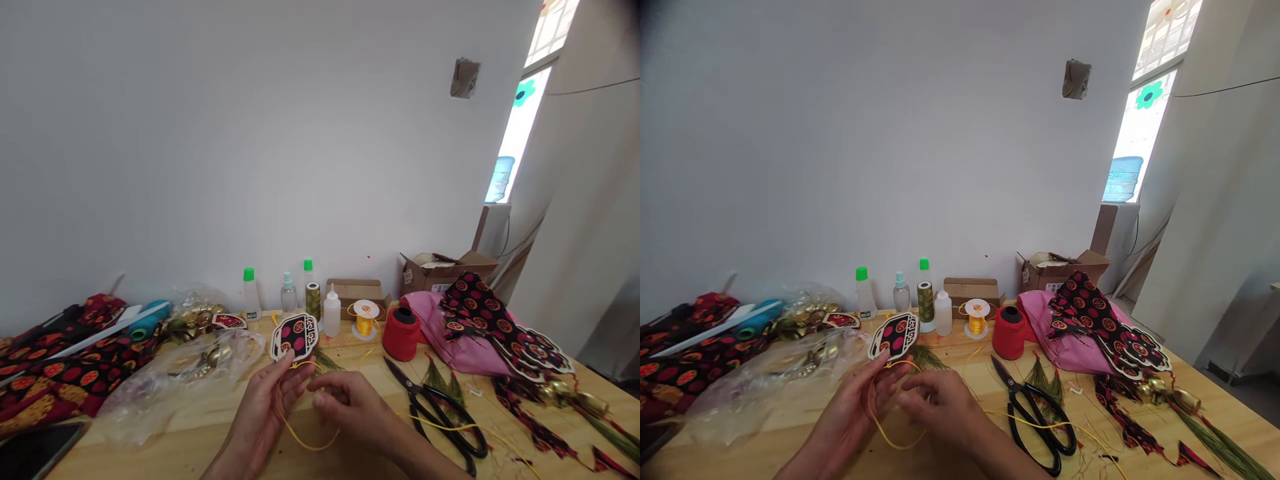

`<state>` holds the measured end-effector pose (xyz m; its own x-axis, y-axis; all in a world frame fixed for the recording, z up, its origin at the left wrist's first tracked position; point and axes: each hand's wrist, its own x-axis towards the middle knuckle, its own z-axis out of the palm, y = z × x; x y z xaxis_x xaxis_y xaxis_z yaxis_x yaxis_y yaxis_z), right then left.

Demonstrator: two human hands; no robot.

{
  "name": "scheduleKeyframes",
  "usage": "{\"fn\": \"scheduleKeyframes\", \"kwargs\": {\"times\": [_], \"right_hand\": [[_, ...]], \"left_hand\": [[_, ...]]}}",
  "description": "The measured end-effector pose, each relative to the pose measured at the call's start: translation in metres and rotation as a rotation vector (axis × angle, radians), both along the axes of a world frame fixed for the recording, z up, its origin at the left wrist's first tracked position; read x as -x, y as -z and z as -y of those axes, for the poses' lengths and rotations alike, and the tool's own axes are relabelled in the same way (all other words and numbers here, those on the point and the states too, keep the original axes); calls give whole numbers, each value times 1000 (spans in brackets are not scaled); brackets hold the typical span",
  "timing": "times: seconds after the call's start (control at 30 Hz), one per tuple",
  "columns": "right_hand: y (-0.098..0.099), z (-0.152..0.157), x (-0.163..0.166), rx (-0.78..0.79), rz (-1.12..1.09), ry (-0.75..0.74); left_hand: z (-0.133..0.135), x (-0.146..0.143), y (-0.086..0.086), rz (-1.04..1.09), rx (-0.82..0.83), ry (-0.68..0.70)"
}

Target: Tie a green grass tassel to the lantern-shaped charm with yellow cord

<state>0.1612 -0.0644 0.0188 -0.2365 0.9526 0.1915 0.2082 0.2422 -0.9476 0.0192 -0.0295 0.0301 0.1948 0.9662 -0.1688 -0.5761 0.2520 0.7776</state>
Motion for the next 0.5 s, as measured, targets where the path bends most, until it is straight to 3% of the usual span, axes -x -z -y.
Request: {"fn": "scheduleKeyframes", "kwargs": {"times": [0.23,0.37,0.5], "right_hand": [[-14,-7,-10,60,-265,298],[-13,-7,-8,51,-308,288],[-10,-8,-3,48,-312,188]], "left_hand": [[-2,1,-5,41,100,26],[1,-1,-3,-18,33,-1],[7,-7,3,-115,-65,140]]}}
